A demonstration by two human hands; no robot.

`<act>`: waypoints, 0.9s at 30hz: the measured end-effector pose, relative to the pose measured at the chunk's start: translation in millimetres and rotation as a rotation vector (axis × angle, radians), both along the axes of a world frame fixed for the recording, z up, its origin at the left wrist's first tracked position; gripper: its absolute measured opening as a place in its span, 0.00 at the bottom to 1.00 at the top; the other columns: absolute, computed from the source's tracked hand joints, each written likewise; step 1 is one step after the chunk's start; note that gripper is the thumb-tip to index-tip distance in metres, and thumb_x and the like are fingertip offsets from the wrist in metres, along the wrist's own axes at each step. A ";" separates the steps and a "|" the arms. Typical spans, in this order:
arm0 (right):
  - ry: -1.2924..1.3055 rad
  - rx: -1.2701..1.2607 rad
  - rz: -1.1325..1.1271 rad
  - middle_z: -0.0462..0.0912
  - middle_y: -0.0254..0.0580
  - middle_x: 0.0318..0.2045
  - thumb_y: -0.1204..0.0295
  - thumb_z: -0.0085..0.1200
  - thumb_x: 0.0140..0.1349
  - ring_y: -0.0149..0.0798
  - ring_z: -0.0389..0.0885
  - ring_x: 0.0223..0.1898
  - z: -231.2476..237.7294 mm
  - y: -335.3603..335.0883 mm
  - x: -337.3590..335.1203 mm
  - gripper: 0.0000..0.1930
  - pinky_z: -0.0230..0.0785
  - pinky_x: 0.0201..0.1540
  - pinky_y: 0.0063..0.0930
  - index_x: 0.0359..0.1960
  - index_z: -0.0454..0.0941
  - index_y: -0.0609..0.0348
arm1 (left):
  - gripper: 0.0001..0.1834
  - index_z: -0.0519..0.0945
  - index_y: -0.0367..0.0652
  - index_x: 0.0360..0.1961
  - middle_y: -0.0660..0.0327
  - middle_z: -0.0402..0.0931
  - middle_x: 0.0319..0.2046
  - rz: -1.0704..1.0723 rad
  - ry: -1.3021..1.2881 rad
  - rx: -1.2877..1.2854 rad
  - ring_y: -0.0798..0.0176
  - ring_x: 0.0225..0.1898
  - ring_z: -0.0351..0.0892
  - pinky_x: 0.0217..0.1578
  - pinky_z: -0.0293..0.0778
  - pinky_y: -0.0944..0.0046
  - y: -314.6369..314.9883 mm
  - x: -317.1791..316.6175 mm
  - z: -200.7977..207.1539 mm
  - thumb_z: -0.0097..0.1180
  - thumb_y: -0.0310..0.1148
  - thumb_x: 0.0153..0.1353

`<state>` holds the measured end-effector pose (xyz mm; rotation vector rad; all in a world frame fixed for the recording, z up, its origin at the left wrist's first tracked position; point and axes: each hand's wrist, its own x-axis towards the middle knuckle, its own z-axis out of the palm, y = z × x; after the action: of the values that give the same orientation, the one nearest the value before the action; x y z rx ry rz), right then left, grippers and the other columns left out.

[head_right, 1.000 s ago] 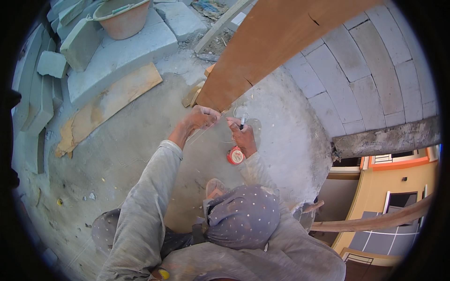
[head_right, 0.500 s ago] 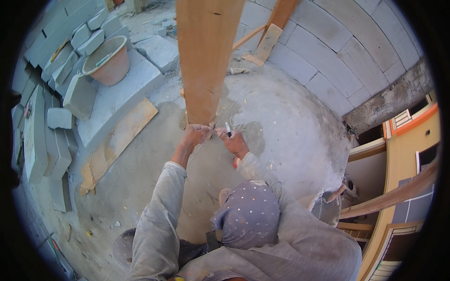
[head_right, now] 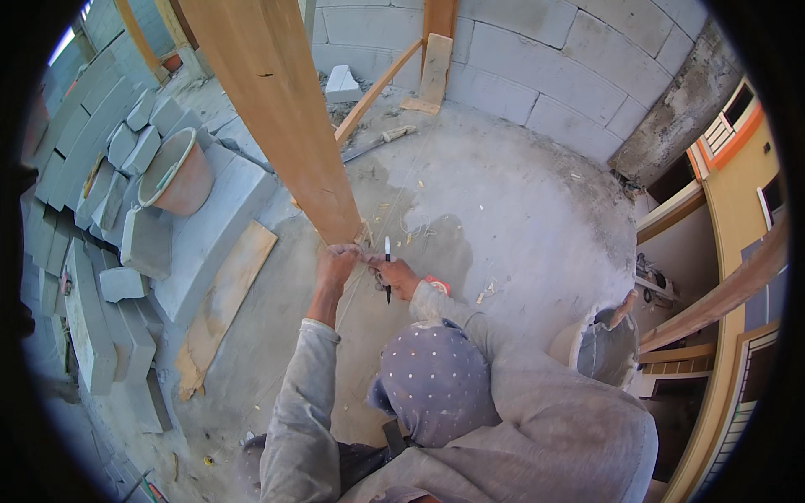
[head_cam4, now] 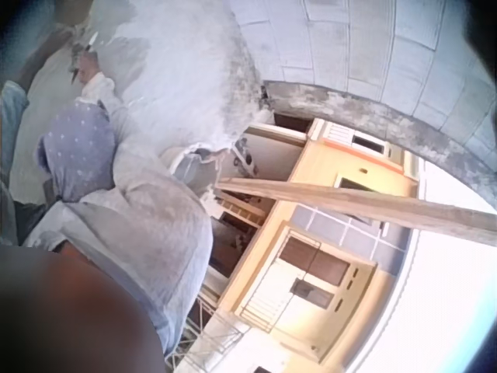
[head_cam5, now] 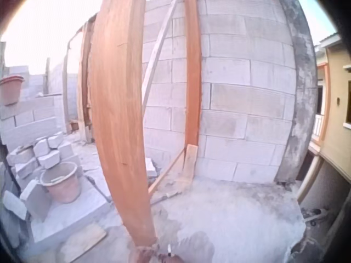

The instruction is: The person measures a wooden beam with a tape measure and marks it with a pen at multiple points. They then use a string line to draw a straight line along the beam.

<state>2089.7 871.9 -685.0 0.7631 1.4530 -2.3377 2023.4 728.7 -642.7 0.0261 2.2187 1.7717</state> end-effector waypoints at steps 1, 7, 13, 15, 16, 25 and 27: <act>-0.010 -0.058 0.001 0.74 0.25 0.24 0.58 0.64 0.65 0.24 0.65 0.19 -1.0 -4.4 -0.1 0.10 0.62 0.23 0.25 0.37 0.81 0.48 | 0.08 0.88 0.36 0.24 0.63 0.81 0.19 0.001 -0.022 0.041 0.68 0.24 0.79 0.28 0.73 0.65 -2.3 0.7 1.2 0.59 0.27 0.52; -0.045 -0.360 0.047 0.71 0.20 0.23 0.54 0.63 0.66 0.23 0.61 0.17 -19.2 -21.3 -6.7 0.11 0.62 0.25 0.24 0.38 0.78 0.42 | 0.09 0.85 0.35 0.36 0.60 0.84 0.30 -0.026 -0.259 0.201 0.66 0.28 0.82 0.33 0.78 0.68 -11.8 2.0 4.8 0.53 0.23 0.61; -0.054 -0.562 -0.006 0.69 0.16 0.21 0.53 0.58 0.70 0.22 0.61 0.17 -50.5 -33.4 -18.4 0.09 0.63 0.26 0.24 0.37 0.77 0.39 | 0.11 0.83 0.37 0.44 0.59 0.86 0.37 -0.008 -0.312 0.177 0.67 0.33 0.84 0.35 0.81 0.66 -17.4 12.6 14.6 0.52 0.28 0.67; -0.098 -0.618 -0.046 0.70 0.16 0.21 0.53 0.59 0.70 0.22 0.63 0.18 -58.2 -33.5 -18.1 0.09 0.64 0.26 0.24 0.37 0.77 0.38 | 0.12 0.83 0.38 0.47 0.59 0.86 0.39 0.017 -0.357 0.214 0.68 0.35 0.84 0.35 0.80 0.68 -16.1 15.5 16.1 0.52 0.29 0.67; -0.028 -0.682 0.011 0.72 0.16 0.21 0.53 0.59 0.69 0.21 0.64 0.18 -60.8 -33.8 -18.1 0.09 0.65 0.26 0.23 0.36 0.77 0.38 | 0.12 0.82 0.38 0.48 0.59 0.86 0.40 0.026 -0.376 0.224 0.68 0.36 0.84 0.34 0.80 0.68 -14.8 16.7 15.9 0.52 0.29 0.67; 0.027 -0.734 0.098 0.76 0.15 0.22 0.55 0.56 0.71 0.19 0.71 0.21 -60.9 -27.7 -21.0 0.08 0.67 0.25 0.20 0.34 0.77 0.37 | 0.10 0.84 0.39 0.44 0.60 0.86 0.37 -0.007 -0.338 0.357 0.68 0.32 0.84 0.34 0.79 0.69 -14.5 12.7 1.1 0.52 0.29 0.68; -0.003 -0.676 0.065 0.76 0.15 0.22 0.56 0.55 0.72 0.19 0.72 0.22 -61.1 -26.3 -24.2 0.08 0.67 0.25 0.20 0.35 0.77 0.38 | 0.10 0.84 0.39 0.43 0.61 0.86 0.35 0.013 -0.346 0.336 0.68 0.31 0.83 0.33 0.79 0.69 -12.9 13.7 1.3 0.53 0.29 0.67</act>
<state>2065.6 845.7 -746.1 0.5102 0.5847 -2.5230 2037.1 715.8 -641.3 -0.2066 1.6728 1.9641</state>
